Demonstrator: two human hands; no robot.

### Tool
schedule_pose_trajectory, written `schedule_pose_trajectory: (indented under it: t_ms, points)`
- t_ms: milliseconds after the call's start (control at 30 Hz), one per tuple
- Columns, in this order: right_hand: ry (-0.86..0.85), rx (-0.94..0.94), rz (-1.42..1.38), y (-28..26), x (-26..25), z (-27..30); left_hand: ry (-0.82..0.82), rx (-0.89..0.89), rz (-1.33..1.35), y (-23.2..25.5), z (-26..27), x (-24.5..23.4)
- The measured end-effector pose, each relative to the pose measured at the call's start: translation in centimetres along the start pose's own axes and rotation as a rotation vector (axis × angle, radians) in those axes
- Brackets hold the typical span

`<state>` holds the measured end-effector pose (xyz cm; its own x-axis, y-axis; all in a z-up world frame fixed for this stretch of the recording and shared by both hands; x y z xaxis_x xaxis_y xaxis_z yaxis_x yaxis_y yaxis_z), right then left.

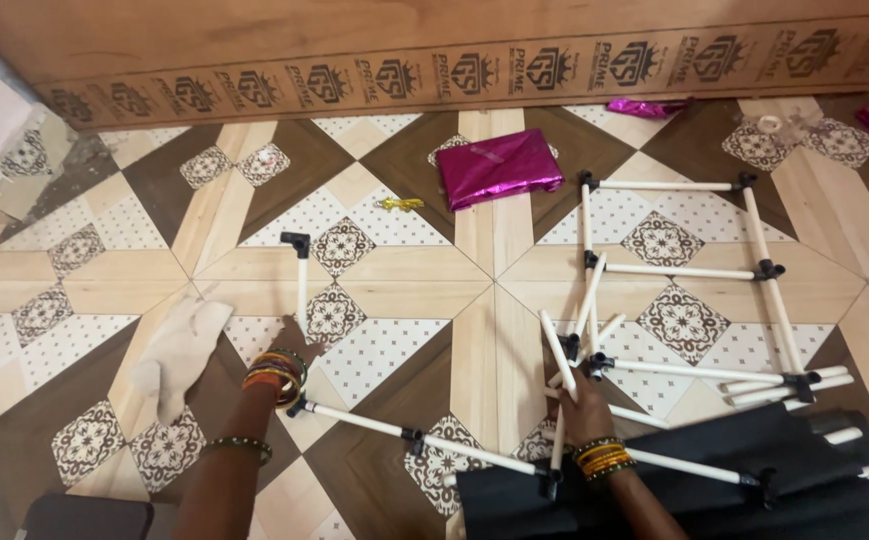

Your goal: The person assembles a white plastic frame by connecting rods with black corner joints on a tiled floor. They insert rods into joints and adjust the structure to form a rectangular base.

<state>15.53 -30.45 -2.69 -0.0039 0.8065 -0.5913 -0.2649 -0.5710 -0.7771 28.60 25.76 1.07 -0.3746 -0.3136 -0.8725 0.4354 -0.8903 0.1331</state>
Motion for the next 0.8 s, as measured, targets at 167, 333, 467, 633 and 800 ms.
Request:
schedule_pose_trajectory:
  t_ms: [167,333,467,633,800]
  points:
    - [0.03,-0.107,-0.024,-1.0,-0.2,0.1,0.148,0.005,-0.361,3.6,7.1,-0.3]
    - [-0.007,-0.003,-0.4,0.2,0.2,-0.1,-0.262,0.466,-0.585,10.9,14.4,7.6]
    - [-0.055,0.127,-0.637,0.4,1.8,-1.0,-0.425,0.624,-0.322,13.2,18.4,14.2]
    - [-0.146,0.128,-0.754,-1.3,3.5,-0.5,-0.408,-0.094,0.527,12.3,17.3,21.3]
    - [-0.184,0.179,-1.031,-2.0,6.6,1.2,-0.164,-0.294,2.021,15.4,20.1,28.8]
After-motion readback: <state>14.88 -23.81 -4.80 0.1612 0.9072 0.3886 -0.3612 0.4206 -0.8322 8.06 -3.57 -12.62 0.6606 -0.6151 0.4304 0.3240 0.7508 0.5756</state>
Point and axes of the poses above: each hand's wrist, its own z-axis away from the middle knuckle, its own x-axis out of the palm, y = z × x, the point moved 8 cm from there along -z, towards the middle knuckle, and after that the axes turned 5 degrees about -y, right-handed, at the moved point
